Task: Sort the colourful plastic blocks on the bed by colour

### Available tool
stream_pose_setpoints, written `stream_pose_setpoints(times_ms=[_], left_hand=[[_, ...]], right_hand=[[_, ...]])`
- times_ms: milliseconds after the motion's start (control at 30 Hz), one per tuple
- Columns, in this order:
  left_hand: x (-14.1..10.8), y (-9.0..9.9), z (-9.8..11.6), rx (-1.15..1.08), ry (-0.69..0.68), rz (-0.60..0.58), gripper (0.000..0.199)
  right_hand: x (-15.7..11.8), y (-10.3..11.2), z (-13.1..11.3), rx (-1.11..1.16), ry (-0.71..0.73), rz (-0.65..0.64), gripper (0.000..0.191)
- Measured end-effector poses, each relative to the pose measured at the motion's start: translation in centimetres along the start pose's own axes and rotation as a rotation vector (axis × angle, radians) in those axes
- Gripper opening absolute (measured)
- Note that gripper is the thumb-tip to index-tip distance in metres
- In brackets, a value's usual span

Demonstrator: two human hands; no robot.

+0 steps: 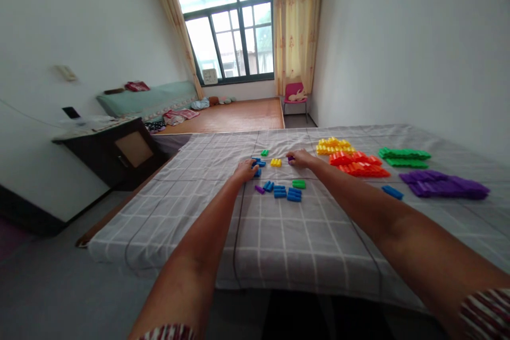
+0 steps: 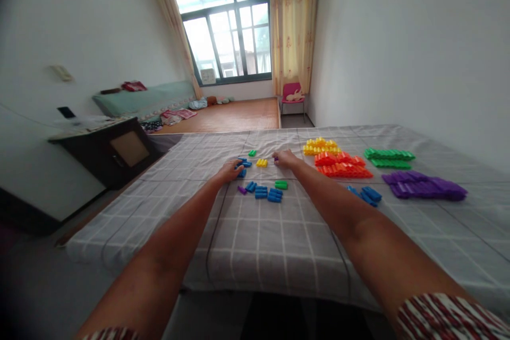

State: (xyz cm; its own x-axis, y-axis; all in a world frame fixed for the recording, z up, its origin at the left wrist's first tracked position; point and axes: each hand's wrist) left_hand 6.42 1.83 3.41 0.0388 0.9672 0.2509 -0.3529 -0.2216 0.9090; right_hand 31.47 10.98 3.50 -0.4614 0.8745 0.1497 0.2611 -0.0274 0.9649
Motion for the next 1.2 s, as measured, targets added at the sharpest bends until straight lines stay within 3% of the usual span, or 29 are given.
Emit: stream_pose_setpoints(times_ms=[167,233,333,433,533,667,767,900,967,1100,1200], left_hand=[[-1.1,0.9,2.0,-0.199,-0.153,-0.130,0.042],[-1.7,1.5,2.5,-0.208,-0.168,-0.091,0.042],[-2.6,2.1,3.1,-0.174,-0.154,-0.016,0.040],[-3.8,1.9,4.1,-0.145,-0.154,-0.013,0.038],[-5.0,1.4,5.5,-0.121,-0.191,-0.042,0.035],[-5.9,0.8,6.6,-0.109,-0.234,-0.045,0.032],[-5.6,0.4,7.0,-0.120,-0.223,-0.044,0.032],[-4.4,-0.7,7.9,-0.137,-0.233,-0.013,0.032],[-3.7,-1.2,8.4,-0.142,-0.252,0.014,0.033],[-2.5,-2.1,9.0,-0.149,-0.267,0.050,0.037],[-1.7,-2.7,9.0,-0.143,-0.277,0.060,0.039]], right_hand=[[-1.4,2.5,0.8,0.251,0.222,-0.251,0.041],[-2.0,3.3,1.3,0.274,0.227,-0.191,0.040],[-2.7,3.0,1.4,0.210,0.126,-0.061,0.035],[-3.6,1.6,0.5,0.203,0.100,-0.080,0.047],[-4.6,1.0,-1.0,0.167,0.101,-0.031,0.042],[-6.6,2.6,-2.2,0.222,0.226,0.155,0.039],[-8.9,4.8,-1.5,0.276,0.332,0.282,0.044],[-13.0,7.9,3.5,0.315,0.320,0.417,0.042],[-15.3,9.6,8.1,0.334,0.228,0.454,0.040],[-20.2,13.0,19.4,0.348,-0.148,0.461,0.038],[-23.4,14.6,26.2,0.295,-0.301,0.351,0.045]])
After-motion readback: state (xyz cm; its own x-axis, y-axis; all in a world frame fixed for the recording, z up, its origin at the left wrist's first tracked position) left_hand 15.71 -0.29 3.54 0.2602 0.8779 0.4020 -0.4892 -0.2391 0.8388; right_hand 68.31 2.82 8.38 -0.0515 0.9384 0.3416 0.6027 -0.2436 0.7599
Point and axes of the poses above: each hand's wrist, its own x-axis towards the middle knuckle, its own y-axis out of the back of the hand, z = x × y, and after that the axes turned 6 degrees about z, right-handed
